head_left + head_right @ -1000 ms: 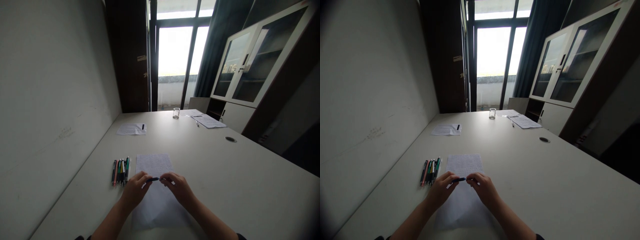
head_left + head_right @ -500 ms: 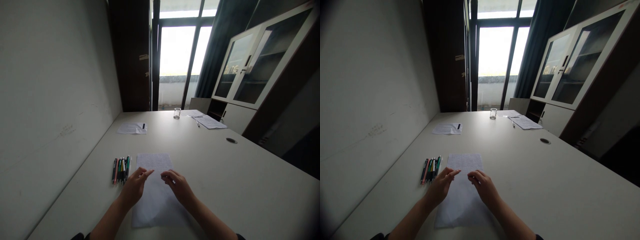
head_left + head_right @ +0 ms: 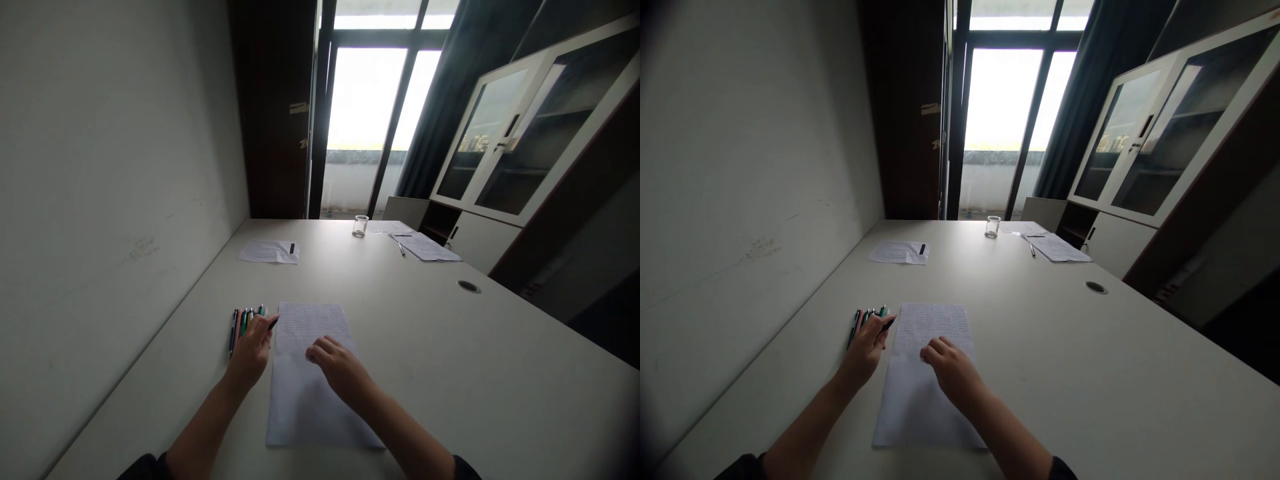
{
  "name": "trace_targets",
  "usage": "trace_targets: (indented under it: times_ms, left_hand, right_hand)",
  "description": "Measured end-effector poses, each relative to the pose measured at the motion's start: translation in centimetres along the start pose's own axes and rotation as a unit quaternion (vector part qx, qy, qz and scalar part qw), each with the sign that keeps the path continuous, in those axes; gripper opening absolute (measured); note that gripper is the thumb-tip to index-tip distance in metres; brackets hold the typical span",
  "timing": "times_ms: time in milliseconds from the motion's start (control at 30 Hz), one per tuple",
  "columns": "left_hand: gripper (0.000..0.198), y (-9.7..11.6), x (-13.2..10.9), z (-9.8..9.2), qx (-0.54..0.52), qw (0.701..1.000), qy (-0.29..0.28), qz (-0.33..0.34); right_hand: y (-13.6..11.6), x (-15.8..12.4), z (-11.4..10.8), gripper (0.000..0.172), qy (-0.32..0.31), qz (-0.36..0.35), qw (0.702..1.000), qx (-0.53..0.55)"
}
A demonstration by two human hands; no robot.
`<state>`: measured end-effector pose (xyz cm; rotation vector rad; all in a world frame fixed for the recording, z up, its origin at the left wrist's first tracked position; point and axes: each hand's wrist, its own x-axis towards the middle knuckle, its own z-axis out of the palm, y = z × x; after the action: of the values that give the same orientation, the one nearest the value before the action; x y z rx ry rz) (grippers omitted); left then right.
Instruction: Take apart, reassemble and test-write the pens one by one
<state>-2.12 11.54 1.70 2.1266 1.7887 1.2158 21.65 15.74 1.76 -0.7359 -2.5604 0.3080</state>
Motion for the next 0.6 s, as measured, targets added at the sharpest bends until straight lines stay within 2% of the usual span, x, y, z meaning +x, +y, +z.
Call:
trace_targets:
  times_ms: [233,433,600]
  left_hand:
    - [0.044,-0.2,0.0,-0.1,0.007,1.000,0.014,-0.009]
    - [0.046,-0.4,0.0,-0.1,0.013,1.000,0.024,-0.013]
    - [0.043,-0.4,0.0,-0.1,0.015,0.999,0.025,-0.014]
  right_hand:
    - [-2.3,2.9,0.7,0.017,-0.078,-0.070,0.992,-0.070]
    - [-2.3,3.2,1.5,0.022,-0.102,-0.086,0.988,-0.074]
    - [-2.0,3.1,1.5,0.026,-0.093,-0.078,0.991,-0.060]
